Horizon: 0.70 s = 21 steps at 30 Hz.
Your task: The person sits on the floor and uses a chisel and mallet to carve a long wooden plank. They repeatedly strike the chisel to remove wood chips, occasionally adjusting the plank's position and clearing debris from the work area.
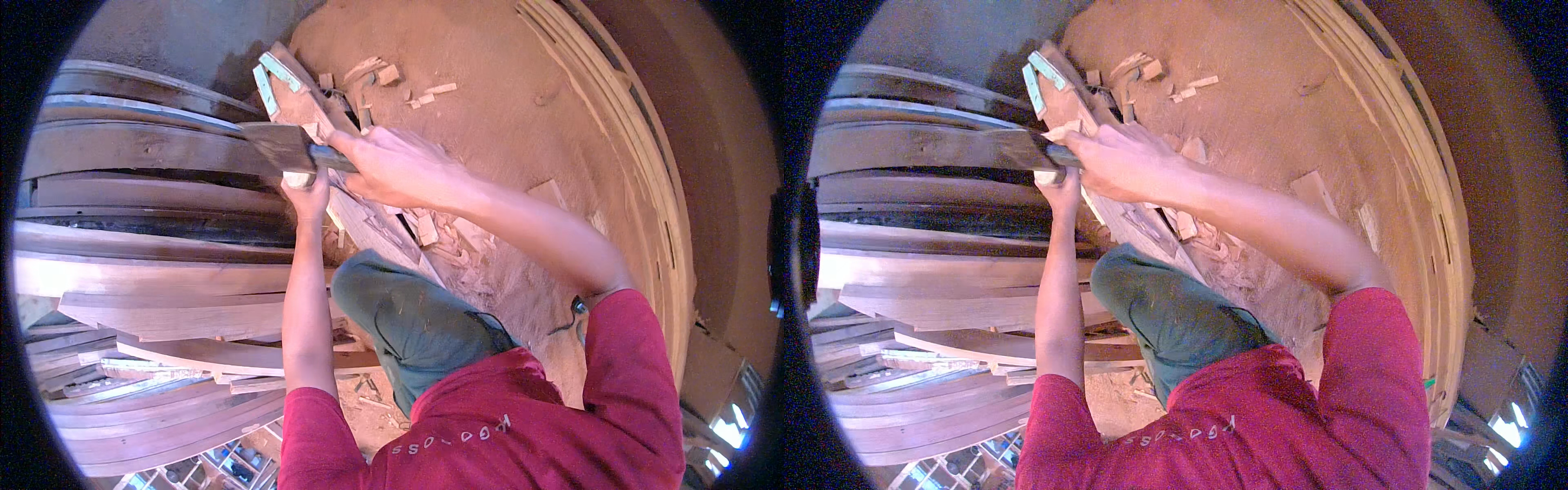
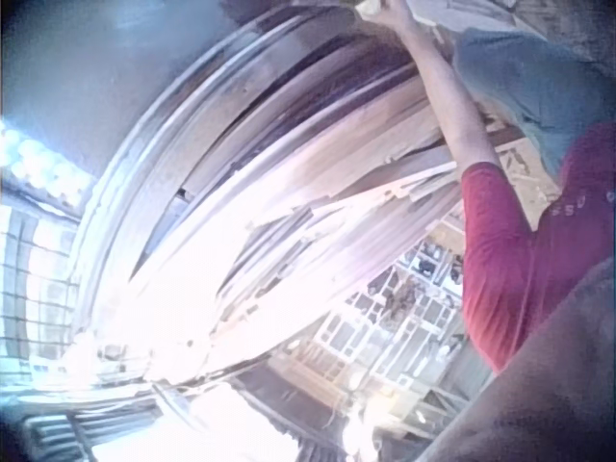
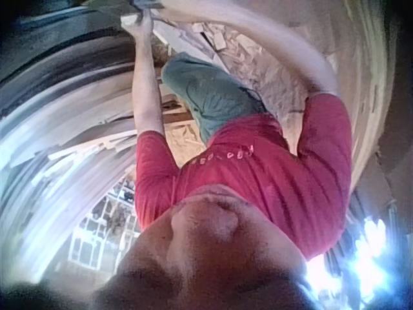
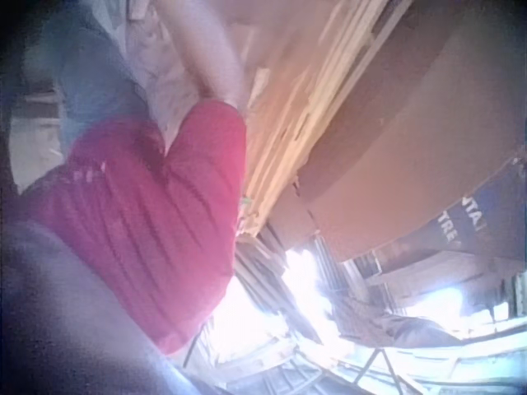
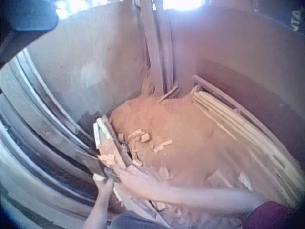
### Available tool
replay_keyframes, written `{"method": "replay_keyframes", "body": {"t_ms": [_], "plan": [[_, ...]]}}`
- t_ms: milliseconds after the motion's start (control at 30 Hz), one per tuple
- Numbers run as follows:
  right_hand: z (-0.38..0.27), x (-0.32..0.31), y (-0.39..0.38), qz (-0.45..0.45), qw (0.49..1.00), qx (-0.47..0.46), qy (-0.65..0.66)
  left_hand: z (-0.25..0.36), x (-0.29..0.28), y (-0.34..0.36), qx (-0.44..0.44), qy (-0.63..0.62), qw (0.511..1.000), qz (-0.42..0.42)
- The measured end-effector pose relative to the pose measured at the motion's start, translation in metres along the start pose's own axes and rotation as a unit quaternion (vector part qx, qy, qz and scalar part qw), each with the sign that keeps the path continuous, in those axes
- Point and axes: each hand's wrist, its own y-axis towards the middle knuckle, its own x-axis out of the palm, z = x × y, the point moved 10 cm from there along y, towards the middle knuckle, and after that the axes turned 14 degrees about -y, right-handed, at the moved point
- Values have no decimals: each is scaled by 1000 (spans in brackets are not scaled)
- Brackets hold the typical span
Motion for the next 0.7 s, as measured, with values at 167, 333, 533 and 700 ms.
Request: {"method": "replay_keyframes", "body": {"t_ms": [167,333,533,700], "plan": [[-43,-32,-19,140,981,-101,93,-28,-21,-25,-6,59,998,-36],[4,-2,-8,53,997,-47,-21,-4,9,-3,15,30,999,-32],[-29,-9,-28,185,975,-98,71,-47,-24,-18,-37,14,999,-11],[-17,13,-17,13,998,-44,-45,-24,-10,-16,-16,60,998,-24]]}}
